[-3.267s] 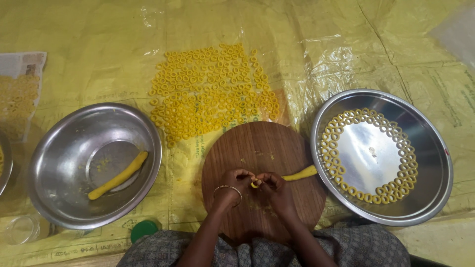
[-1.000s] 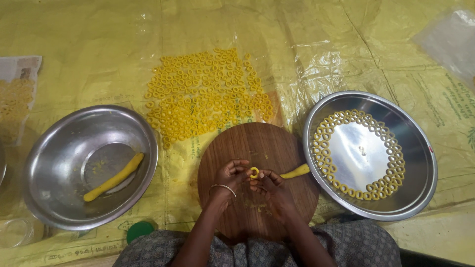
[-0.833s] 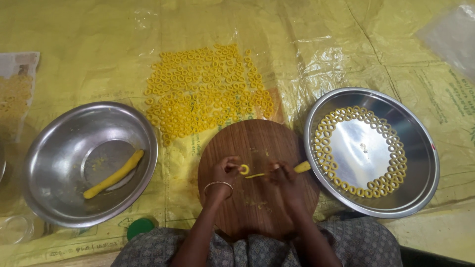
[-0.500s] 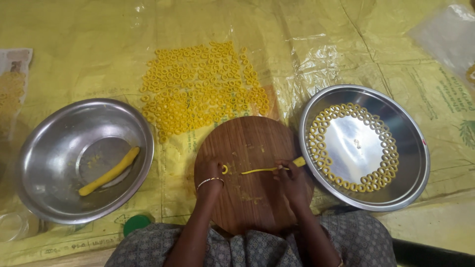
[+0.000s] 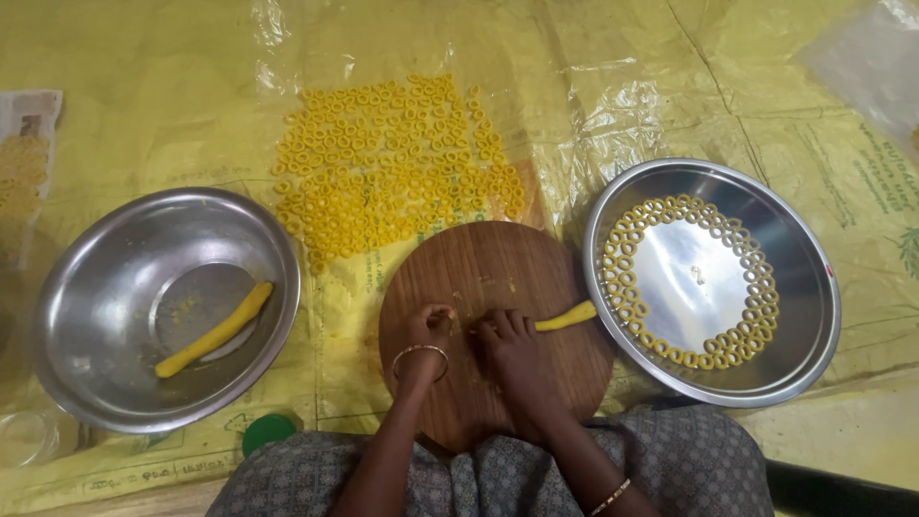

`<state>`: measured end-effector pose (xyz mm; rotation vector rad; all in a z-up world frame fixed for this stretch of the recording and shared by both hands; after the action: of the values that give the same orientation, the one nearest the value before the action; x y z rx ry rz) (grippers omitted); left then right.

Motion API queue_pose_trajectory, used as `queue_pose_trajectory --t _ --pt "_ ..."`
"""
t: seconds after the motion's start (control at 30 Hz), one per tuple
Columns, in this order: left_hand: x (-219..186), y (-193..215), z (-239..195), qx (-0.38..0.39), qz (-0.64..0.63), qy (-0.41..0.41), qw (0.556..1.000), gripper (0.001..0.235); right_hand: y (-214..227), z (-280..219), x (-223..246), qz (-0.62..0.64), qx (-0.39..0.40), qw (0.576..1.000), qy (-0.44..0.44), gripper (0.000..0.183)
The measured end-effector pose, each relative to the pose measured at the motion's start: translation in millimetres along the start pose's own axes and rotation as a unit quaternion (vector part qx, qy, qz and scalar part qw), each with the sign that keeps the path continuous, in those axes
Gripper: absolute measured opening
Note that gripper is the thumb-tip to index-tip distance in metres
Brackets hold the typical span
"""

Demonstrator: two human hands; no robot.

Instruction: The person rolls a yellow dough rope on a wooden board, then pinches off small segments and forms them into rings by hand. The finished rings are placed into a metal tray.

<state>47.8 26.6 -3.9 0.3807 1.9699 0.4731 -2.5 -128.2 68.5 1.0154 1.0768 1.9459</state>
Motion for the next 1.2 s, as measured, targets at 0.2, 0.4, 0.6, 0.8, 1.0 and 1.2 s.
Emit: queue_pose_trajectory --t 0.2,0.4,0.6,0.8,1.0,1.2 --pt "35 -54 5 0.122 -0.250 0.091 0.956 0.032 3 -7 -23 0.164 -0.081 0.971 -0.155 0.020" --pt "38 -134 -11 0.247 -0.425 0.229 0.841 0.038 5 -46 -45 0.314 -0.130 0.888 -0.310 0.019" --pt "26 -158 -5 0.256 -0.471 0.170 0.827 0.026 -28 -93 -71 0.548 -0.161 0.665 -0.481 0.018" --pt "15 -146 -8 0.250 -0.440 0.161 0.847 0.023 -55 -111 -91 0.690 -0.190 0.441 -0.541 0.017" --pt "16 -144 -3 0.199 -0.365 0.122 0.901 0.020 -46 -97 -105 0.564 -0.159 0.614 -0.528 0.017" --pt "18 -141 7 0.183 -0.266 0.050 0.945 0.020 -37 -85 -104 0.433 -0.106 0.733 -0.514 0.020"
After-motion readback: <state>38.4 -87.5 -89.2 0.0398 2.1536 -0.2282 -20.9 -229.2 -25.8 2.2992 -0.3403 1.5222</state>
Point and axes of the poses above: each hand's wrist, its own z-axis towards the middle knuckle, its own y-axis out of the back of the hand, x = y × z, the point moved 5 cm from there along z, towards the middle knuckle, and after that the axes turned 2 degrees about z, right-handed, at the moved point
